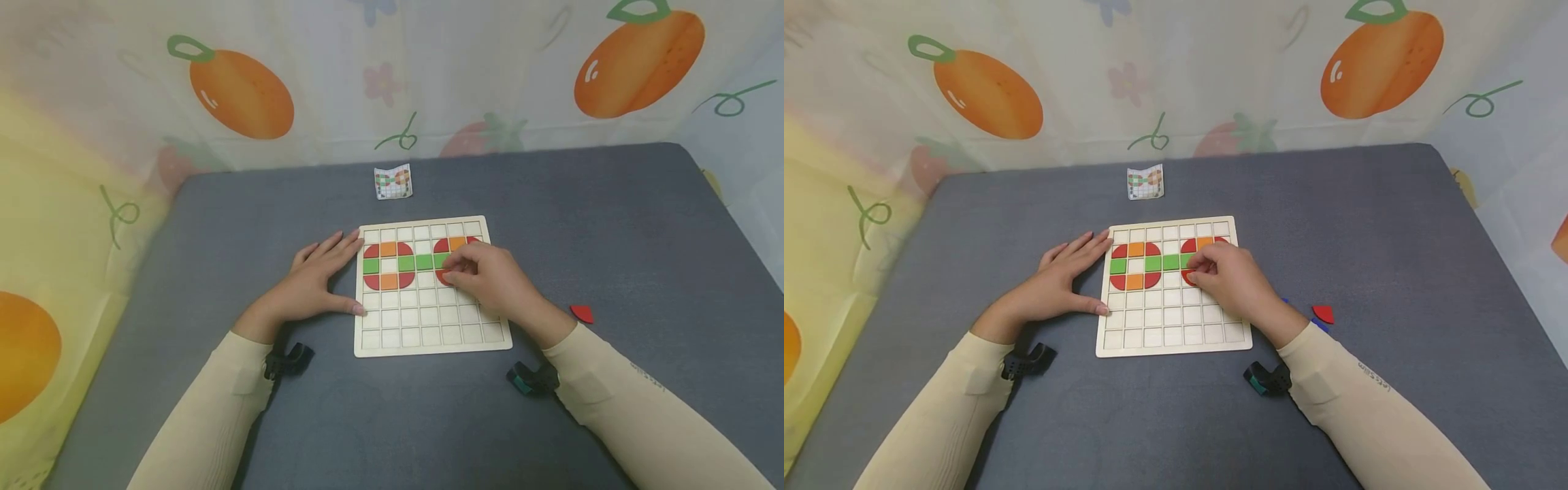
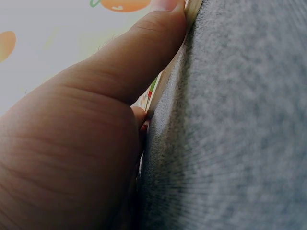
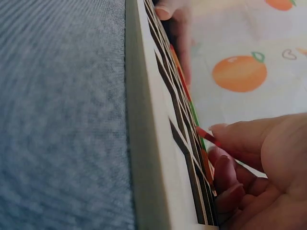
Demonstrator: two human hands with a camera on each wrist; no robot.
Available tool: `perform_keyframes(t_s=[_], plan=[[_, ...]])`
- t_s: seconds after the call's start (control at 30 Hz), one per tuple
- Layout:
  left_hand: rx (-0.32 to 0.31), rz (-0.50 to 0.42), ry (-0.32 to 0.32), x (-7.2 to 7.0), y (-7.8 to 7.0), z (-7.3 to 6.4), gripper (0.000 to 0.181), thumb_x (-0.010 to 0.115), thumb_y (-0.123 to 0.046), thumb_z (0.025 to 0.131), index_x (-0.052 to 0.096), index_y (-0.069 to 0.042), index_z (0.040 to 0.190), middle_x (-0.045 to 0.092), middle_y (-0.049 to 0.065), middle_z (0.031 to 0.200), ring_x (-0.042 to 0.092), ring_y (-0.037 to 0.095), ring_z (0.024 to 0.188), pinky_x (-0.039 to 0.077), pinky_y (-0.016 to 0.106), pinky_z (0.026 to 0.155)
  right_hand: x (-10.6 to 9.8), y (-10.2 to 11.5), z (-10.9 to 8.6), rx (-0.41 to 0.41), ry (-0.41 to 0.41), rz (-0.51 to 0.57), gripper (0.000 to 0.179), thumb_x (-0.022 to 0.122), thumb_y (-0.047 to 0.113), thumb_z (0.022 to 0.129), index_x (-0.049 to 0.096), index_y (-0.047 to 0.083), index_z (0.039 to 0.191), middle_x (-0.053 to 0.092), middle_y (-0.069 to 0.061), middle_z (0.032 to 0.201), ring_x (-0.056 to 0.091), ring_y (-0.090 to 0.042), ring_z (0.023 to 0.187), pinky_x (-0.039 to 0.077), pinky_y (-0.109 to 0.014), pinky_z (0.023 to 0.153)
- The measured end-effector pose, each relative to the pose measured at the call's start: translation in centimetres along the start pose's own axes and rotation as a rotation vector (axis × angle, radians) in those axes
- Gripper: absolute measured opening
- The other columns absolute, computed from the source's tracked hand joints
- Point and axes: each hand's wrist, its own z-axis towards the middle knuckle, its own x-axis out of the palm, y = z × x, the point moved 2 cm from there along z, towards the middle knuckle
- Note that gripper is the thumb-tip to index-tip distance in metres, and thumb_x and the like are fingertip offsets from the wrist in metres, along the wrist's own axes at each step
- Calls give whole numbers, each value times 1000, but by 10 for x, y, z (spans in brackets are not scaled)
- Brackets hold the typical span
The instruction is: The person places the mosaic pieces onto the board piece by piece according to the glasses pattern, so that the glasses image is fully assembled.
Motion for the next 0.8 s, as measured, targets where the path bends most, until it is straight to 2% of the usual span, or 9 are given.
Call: perform_keyframes(t_s=[0.2, 0.53, 0.67, 0.8], plan=[[5, 0, -2, -1, -1, -1, 127, 92, -62, 82, 19, -22, 177, 9, -10, 181, -1, 22, 166, -1, 62, 124, 1, -2, -2, -69, -11, -15, 20, 84, 10, 97, 79, 4, 115, 66, -5, 99, 58, -19, 81, 48, -40, 78], [-3, -7, -2, -1, -2, 0, 127, 93, -62, 81, 19, -21, 177, 10, -9, 181, -1, 22, 166, -1, 62, 124, 2, -2, -1, -87, -19, -55, 26, 83, 6, 95, 77, 2, 120, 62, -6, 101, 56, -22, 85, 48, -41, 79], [-6, -9, 2, -1, -2, 0, 127, 92, -62, 82, 18, -22, 177, 9, -9, 181, -1, 22, 166, -1, 62, 124, 1, -4, -3, -88, -22, -10, 28, 83, 8, 96, 75, 3, 123, 62, -6, 103, 56, -22, 85, 47, -42, 78], [-9, -5, 4, -1, -2, -1, 127, 92, -62, 82, 18, -21, 177, 9, -9, 181, -1, 23, 166, -1, 62, 124, -3, -5, -5, -70, -20, 126, 27, 81, 15, 101, 74, 3, 125, 62, -7, 104, 58, -25, 85, 48, -39, 77]])
